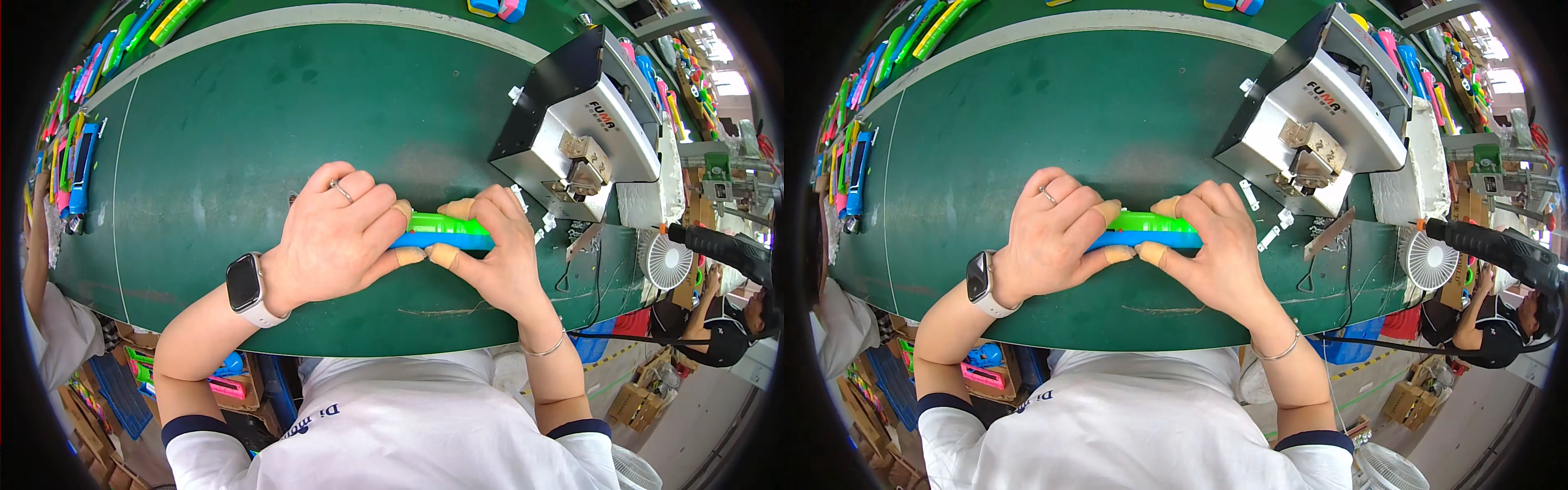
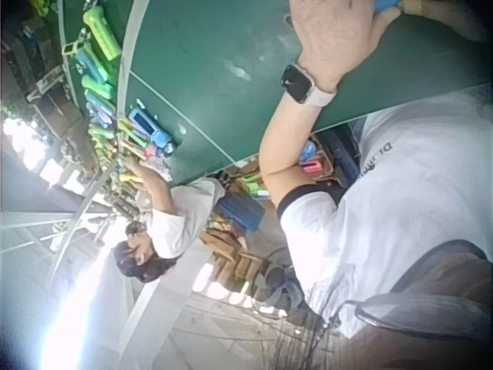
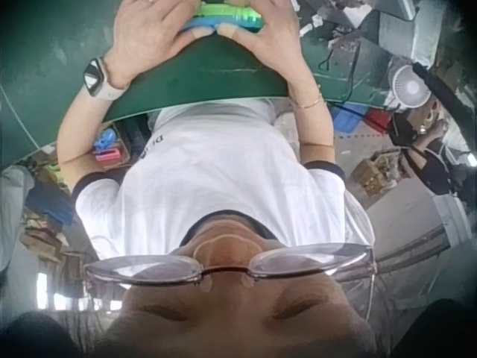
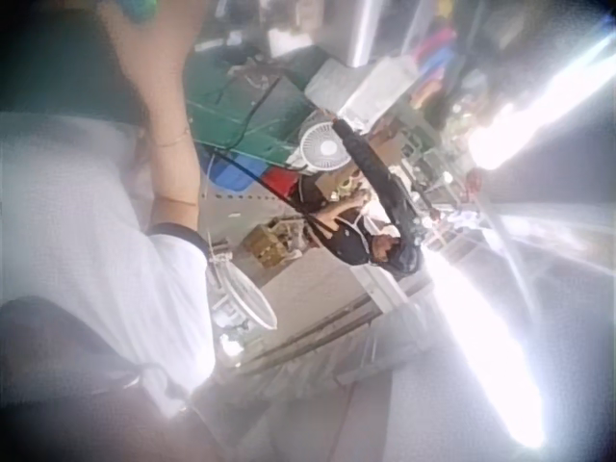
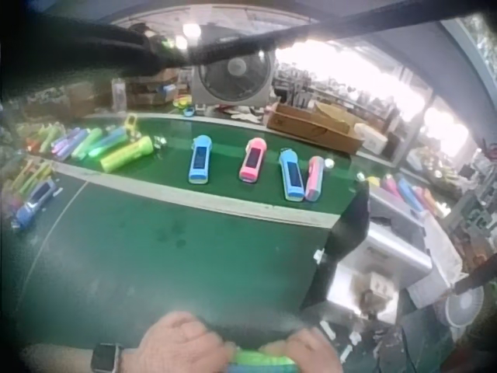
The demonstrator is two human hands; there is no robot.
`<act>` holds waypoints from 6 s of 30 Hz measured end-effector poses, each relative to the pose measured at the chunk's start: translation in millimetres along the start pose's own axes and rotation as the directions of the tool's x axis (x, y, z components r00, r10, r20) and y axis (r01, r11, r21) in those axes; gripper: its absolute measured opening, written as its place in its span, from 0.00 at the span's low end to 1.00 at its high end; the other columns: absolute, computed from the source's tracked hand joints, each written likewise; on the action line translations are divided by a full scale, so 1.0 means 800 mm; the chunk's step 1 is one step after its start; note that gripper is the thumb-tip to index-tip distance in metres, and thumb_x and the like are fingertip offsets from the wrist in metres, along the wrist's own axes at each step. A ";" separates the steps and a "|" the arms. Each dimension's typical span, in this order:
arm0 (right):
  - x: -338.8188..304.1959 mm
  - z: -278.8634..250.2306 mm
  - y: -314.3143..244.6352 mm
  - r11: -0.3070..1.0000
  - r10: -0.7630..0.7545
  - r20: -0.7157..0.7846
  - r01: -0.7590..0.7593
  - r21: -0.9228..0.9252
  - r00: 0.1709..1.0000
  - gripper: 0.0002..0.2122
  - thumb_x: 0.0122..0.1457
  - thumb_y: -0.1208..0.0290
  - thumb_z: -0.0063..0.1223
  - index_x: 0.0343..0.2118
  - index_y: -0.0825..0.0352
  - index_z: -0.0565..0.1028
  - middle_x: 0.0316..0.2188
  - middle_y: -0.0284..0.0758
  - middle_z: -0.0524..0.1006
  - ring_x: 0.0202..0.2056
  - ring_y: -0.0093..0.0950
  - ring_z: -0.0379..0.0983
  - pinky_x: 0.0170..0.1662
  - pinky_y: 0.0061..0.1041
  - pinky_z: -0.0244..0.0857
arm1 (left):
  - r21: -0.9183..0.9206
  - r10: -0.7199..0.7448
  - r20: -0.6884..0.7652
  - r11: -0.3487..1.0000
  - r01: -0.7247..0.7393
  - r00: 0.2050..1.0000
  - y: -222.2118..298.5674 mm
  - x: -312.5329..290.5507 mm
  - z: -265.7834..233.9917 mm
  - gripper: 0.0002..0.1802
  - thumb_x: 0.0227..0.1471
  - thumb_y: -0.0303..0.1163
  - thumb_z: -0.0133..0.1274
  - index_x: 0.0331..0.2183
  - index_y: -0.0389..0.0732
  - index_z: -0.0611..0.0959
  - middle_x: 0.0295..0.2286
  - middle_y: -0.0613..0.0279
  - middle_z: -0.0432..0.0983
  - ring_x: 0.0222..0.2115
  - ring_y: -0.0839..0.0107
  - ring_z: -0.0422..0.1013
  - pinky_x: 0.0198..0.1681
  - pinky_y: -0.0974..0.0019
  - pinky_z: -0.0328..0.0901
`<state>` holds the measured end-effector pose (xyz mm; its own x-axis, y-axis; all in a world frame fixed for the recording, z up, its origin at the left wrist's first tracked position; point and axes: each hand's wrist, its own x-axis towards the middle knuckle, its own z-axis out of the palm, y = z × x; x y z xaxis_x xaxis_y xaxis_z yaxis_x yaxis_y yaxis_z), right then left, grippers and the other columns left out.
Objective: The person assembles flashlights by joining the casing parts by hand, driving screws with an electric screwdriver, and placing the assembled flashlights onto the conveyor belt.
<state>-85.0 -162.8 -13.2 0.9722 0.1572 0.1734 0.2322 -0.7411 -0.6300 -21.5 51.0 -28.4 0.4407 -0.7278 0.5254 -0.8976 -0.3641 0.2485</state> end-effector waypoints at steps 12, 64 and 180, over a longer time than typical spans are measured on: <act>0.013 -0.017 -0.014 0.941 -0.256 0.105 0.273 -0.199 0.961 0.17 0.48 0.59 0.60 0.38 0.65 0.76 0.32 0.34 0.72 0.37 0.32 0.66 0.39 0.30 0.60 | 0.022 0.048 0.199 0.998 -0.054 0.979 -0.011 0.000 -0.019 0.29 0.35 0.45 0.62 0.39 0.38 0.78 0.35 0.61 0.73 0.37 0.64 0.69 0.44 0.59 0.65; -0.036 -0.142 0.036 0.872 0.097 -0.796 0.335 0.357 0.597 0.39 0.59 0.40 0.41 0.58 0.75 0.54 0.33 0.42 0.73 0.30 0.27 0.71 0.36 0.26 0.68 | -0.041 0.079 0.448 0.997 -0.068 0.890 -0.027 0.021 -0.028 0.22 0.39 0.39 0.63 0.36 0.40 0.75 0.28 0.62 0.67 0.32 0.65 0.68 0.36 0.64 0.67; 0.041 -0.044 -0.017 0.546 0.003 -0.493 0.411 0.730 0.870 0.25 0.55 0.56 0.57 0.51 0.59 0.60 0.17 0.30 0.66 0.15 0.24 0.63 0.22 0.27 0.61 | 0.059 -0.158 0.345 0.987 0.147 0.925 -0.007 0.075 -0.001 0.22 0.41 0.42 0.62 0.39 0.42 0.77 0.30 0.63 0.72 0.33 0.65 0.71 0.36 0.62 0.64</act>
<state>-57.5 -170.6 27.8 0.8322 -0.1874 0.5218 0.5481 0.1362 -0.8252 10.1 10.2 2.2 0.5536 -0.8160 0.1663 -0.8209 -0.5009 0.2744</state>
